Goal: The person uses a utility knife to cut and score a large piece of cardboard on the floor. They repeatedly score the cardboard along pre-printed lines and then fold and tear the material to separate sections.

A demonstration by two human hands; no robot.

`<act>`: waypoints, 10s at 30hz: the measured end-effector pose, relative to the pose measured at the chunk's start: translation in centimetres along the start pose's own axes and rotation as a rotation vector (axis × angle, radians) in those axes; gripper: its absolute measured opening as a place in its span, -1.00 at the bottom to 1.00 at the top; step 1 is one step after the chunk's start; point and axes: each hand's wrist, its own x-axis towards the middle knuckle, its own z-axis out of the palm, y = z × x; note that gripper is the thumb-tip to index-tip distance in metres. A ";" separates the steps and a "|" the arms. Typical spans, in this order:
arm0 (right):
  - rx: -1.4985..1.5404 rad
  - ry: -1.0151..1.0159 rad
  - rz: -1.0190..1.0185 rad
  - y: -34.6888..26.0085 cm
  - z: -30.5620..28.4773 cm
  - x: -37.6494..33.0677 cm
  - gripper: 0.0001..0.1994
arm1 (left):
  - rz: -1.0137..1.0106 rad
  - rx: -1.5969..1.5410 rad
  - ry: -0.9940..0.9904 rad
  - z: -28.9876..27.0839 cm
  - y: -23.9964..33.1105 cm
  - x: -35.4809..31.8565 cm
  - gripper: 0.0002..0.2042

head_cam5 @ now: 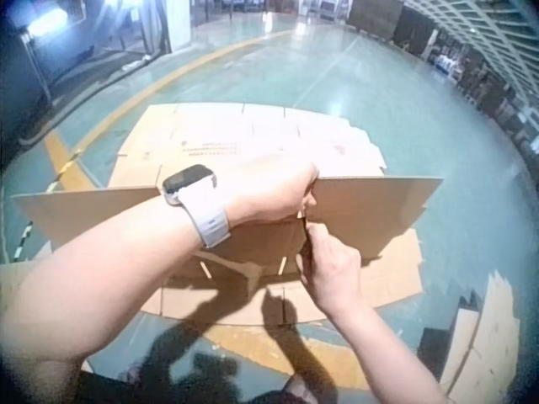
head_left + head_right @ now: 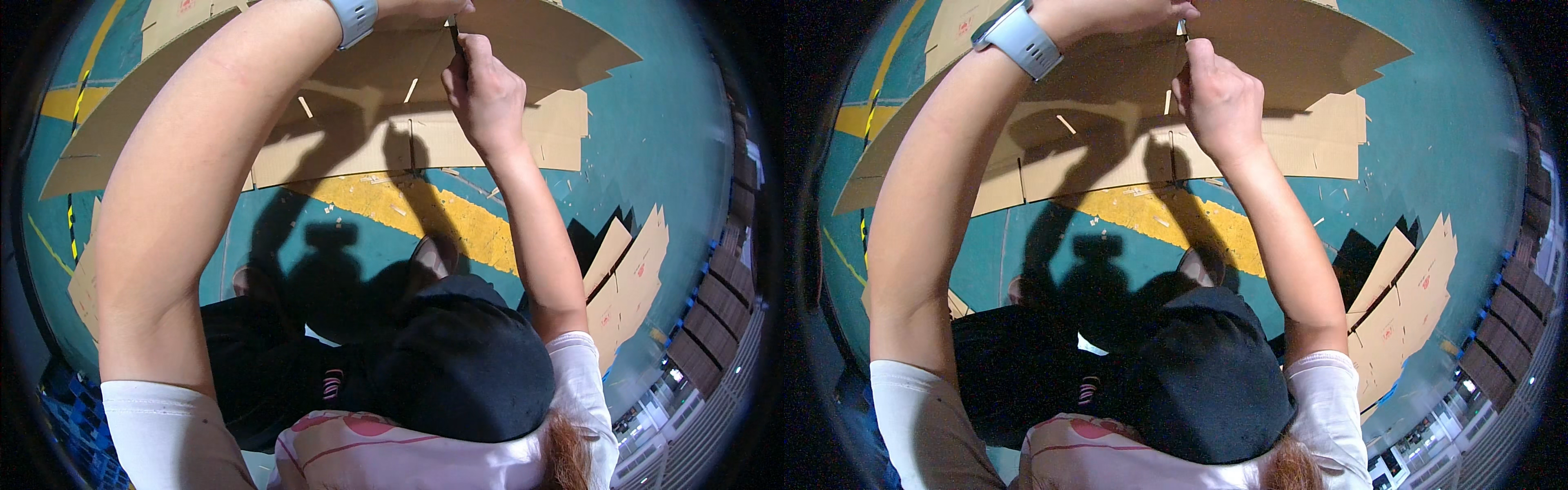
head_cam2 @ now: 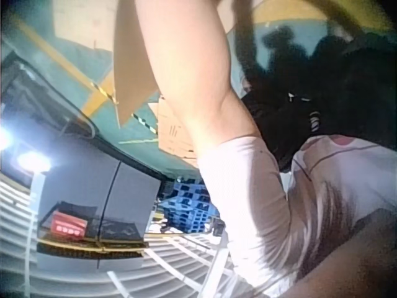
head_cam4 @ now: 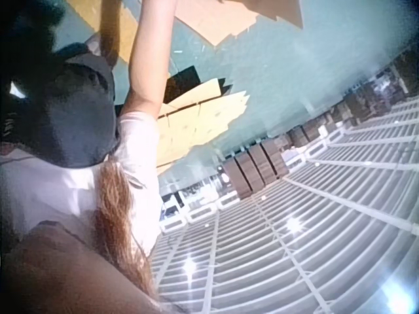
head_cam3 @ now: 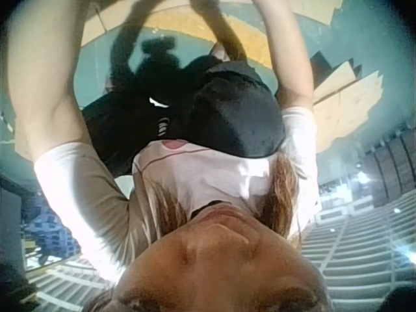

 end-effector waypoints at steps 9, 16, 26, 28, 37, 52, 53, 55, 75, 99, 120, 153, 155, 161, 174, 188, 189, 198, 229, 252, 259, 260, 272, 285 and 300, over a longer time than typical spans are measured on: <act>0.058 0.009 0.037 -0.7 -0.1 -1.2 -0.70 | -0.041 -0.058 -0.013 -0.5 0.4 -0.3 -0.85; 0.066 -0.006 0.057 -1.1 -0.6 -1.9 -0.69 | 0.002 -0.027 -0.036 -0.6 0.3 -0.1 -0.85; 0.092 -0.189 0.097 0.9 2.3 -10.3 -0.73 | -0.053 -0.113 -0.152 -0.2 -0.3 1.0 -0.81; 0.043 -0.271 0.110 2.5 4.0 -12.2 -0.76 | -0.062 -0.065 -0.266 -0.6 -0.8 1.6 -0.77; 0.259 -0.152 0.263 2.4 2.1 -5.1 -0.73 | -0.053 -0.327 -0.704 -0.9 -3.0 3.5 -0.74; 0.510 0.051 0.422 1.1 0.8 -2.0 -0.77 | -0.085 -0.520 -0.720 -1.7 -1.6 2.7 -0.63; 0.516 0.052 0.424 0.9 0.8 -2.0 -0.78 | -0.009 -0.452 -0.656 -1.0 -2.5 2.3 -0.62; 0.527 0.047 0.426 0.6 0.6 -2.0 -0.77 | 0.022 -0.360 -0.603 -0.8 -2.6 1.9 -0.50; 0.898 -0.048 0.830 -1.3 -0.1 -4.6 -0.70 | -0.044 -0.367 -0.848 -1.1 -2.0 -1.2 -0.48; 0.978 0.031 0.841 -1.9 0.6 -4.2 -0.57 | 0.252 -0.221 -0.797 -1.2 -1.2 1.5 -0.51; 1.431 -0.196 1.088 -2.0 -1.3 -2.4 -0.74 | 0.015 -0.202 -0.943 -1.5 0.1 1.3 -0.52; 0.267 -0.630 -0.027 -6.8 1.2 -1.6 -0.73 | 0.134 -0.174 -0.468 -3.2 -4.4 -5.7 -0.69; 0.195 -0.574 0.042 -6.0 0.5 -1.8 -0.72 | -0.035 -0.219 -0.639 -4.8 -5.3 -7.2 -0.58; 0.213 -0.684 0.164 -10.6 0.6 1.6 -0.67 | -0.147 -0.409 -0.897 -7.8 -9.4 -11.6 -0.56; 0.579 -0.280 0.782 -16.6 5.9 -0.4 -0.61 | -0.023 -0.535 -0.705 -5.9 -12.1 -13.5 -0.44; 0.033 -0.057 1.014 -4.6 10.2 -11.8 -0.72 | -0.092 -0.488 -0.735 -6.6 -12.3 -13.2 -0.52; -0.180 -0.091 0.997 -2.1 9.9 -14.0 -0.73 | -0.078 -0.520 -0.721 -6.3 -12.1 -13.2 -0.52; -0.437 -0.477 0.640 -0.9 9.4 -15.5 -0.82 | -0.107 -0.578 -0.618 -6.4 -13.4 -13.8 -0.57; 0.059 -0.065 0.105 -16.7 5.5 1.7 -0.84 | 0.122 -0.171 -0.309 -8.6 -9.0 -14.3 -0.72; 0.083 -0.201 0.208 -17.7 4.5 -0.3 -0.88 | 0.085 0.078 -0.174 -8.8 -7.0 -16.0 -0.86; 0.016 -0.207 0.158 -16.1 4.5 1.6 -0.88 | 0.063 0.034 -0.218 -9.0 -6.5 -15.8 -0.86; -0.004 -0.200 0.154 -16.0 4.6 1.8 -0.88 | 0.070 0.013 -0.208 -8.9 -6.4 -15.9 -0.87; -0.007 -0.176 0.197 -15.8 4.9 1.4 -0.88 | 0.067 0.080 -0.206 -8.0 -6.5 -15.6 -0.86; 0.028 -0.208 0.239 -16.9 4.5 0.5 -0.87 | 0.135 0.095 -0.116 -7.7 -7.7 -16.0 -0.88; 0.213 -0.517 0.193 -25.2 4.4 -2.8 -0.87 | 0.198 0.272 -0.455 -10.7 -11.7 -13.9 -0.73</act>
